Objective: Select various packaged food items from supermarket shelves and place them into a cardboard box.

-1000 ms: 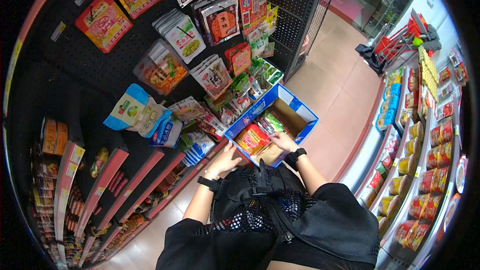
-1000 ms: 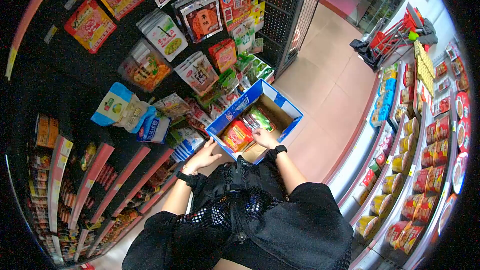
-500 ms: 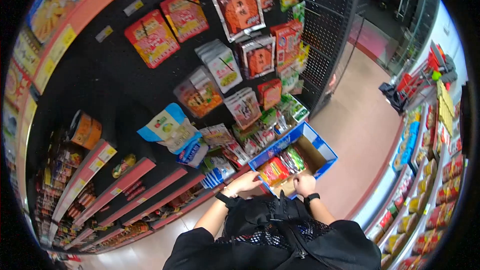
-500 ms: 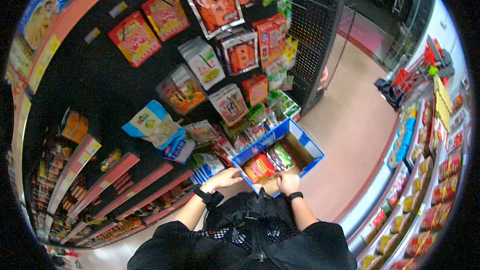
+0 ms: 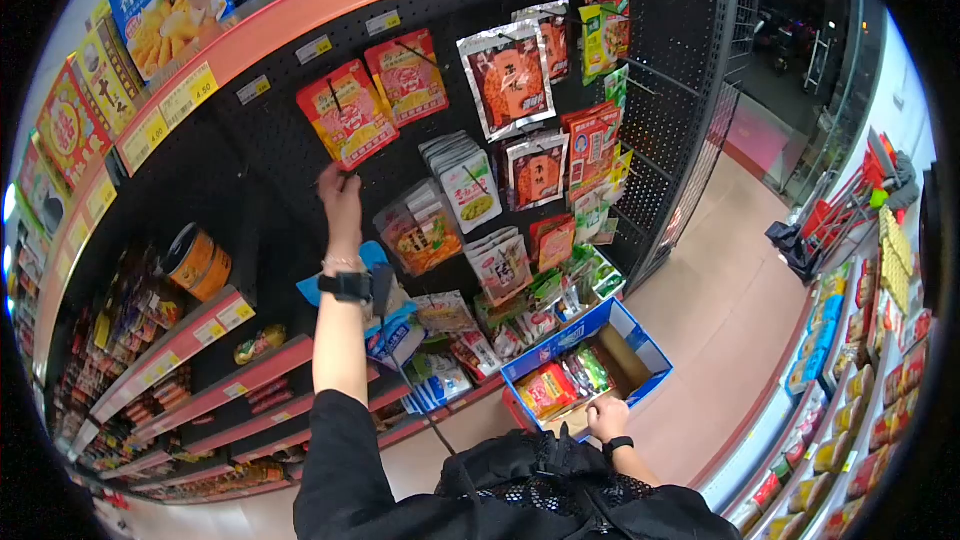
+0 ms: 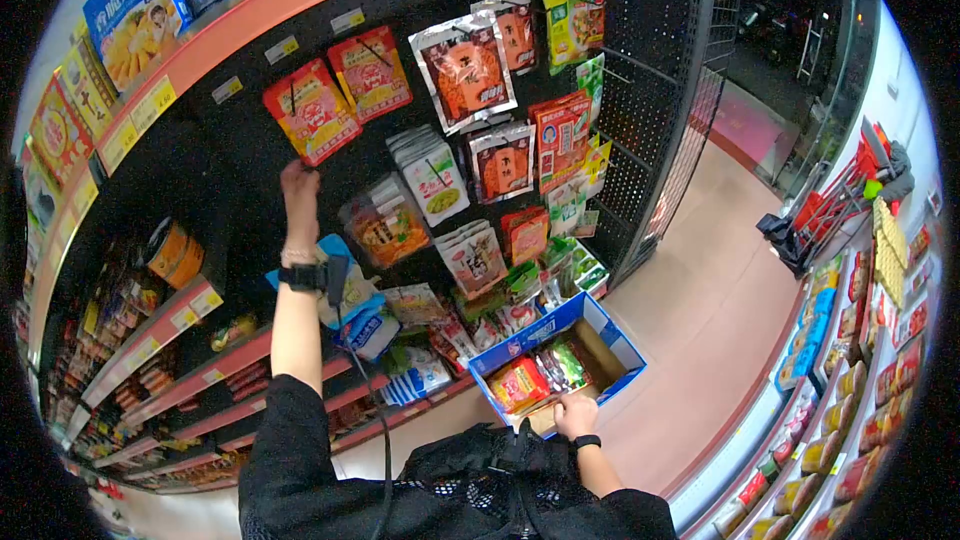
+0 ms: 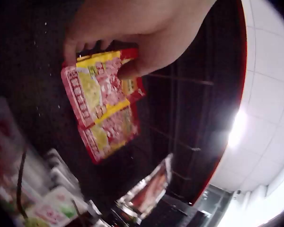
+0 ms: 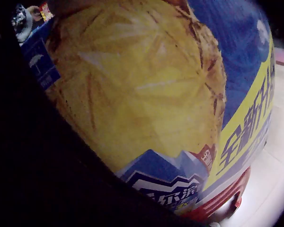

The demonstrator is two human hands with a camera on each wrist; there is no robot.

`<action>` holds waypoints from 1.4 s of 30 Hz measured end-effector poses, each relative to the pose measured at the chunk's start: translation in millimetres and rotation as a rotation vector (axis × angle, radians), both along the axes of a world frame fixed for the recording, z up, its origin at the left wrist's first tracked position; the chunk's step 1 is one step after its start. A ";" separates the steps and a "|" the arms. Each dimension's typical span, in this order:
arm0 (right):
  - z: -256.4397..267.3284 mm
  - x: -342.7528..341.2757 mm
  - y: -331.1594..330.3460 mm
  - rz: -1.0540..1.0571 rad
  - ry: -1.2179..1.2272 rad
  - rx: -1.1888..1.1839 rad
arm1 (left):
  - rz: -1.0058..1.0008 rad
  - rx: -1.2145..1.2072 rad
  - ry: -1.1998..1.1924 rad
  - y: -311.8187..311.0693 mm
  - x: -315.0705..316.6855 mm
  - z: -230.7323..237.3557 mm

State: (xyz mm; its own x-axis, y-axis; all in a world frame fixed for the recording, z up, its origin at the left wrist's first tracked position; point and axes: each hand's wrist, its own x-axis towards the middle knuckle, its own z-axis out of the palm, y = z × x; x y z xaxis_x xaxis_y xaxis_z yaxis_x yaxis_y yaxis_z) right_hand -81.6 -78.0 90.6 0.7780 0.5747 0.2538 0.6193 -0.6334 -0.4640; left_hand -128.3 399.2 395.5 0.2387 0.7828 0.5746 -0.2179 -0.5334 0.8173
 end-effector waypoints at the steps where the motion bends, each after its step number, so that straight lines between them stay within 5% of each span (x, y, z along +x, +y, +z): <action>1: -1.4 0.5 -0.5 0.003 0.024 -0.023 | 0.072 -0.029 0.002 16.7 3.1 4.7; 5: 1.6 0.7 -1.2 0.023 0.008 0.038 | -0.026 -0.211 0.053 65.0 15.3 -0.4; 6: -2.1 1.0 -1.7 0.017 -0.022 0.045 | -0.094 -0.405 -0.028 25.0 11.3 23.1; 15: 6.8 0.4 -0.8 0.028 0.008 0.006 | -0.223 -0.355 0.149 16.8 19.5 28.5; 22: 1.3 -0.5 -1.1 0.019 -0.005 0.044 | -0.143 -0.415 0.124 28.1 18.2 22.2; 31: 0.5 0.9 0.0 0.032 -0.051 0.090 | -0.183 -0.139 -0.128 -57.9 -28.6 40.3; 33: -1.4 2.5 -1.4 0.028 -0.006 0.027 | -0.221 0.079 -0.158 -68.8 -42.2 46.1; 37: -1.8 3.6 -1.0 0.043 -0.012 0.044 | -0.270 -0.020 -0.334 -112.5 -57.9 64.9; 42: 3.4 2.7 -1.2 0.042 0.014 -0.011 | -0.301 0.050 -0.254 -131.2 -70.1 43.1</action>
State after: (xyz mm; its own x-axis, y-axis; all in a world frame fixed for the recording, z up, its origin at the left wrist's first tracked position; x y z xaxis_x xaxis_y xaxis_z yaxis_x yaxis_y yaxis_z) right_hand -78.9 -79.2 94.0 0.7565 0.6099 0.2361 0.6390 -0.6122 -0.4658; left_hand -198.3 268.0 438.6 0.2986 0.6691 0.6806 -0.5620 -0.4530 0.6920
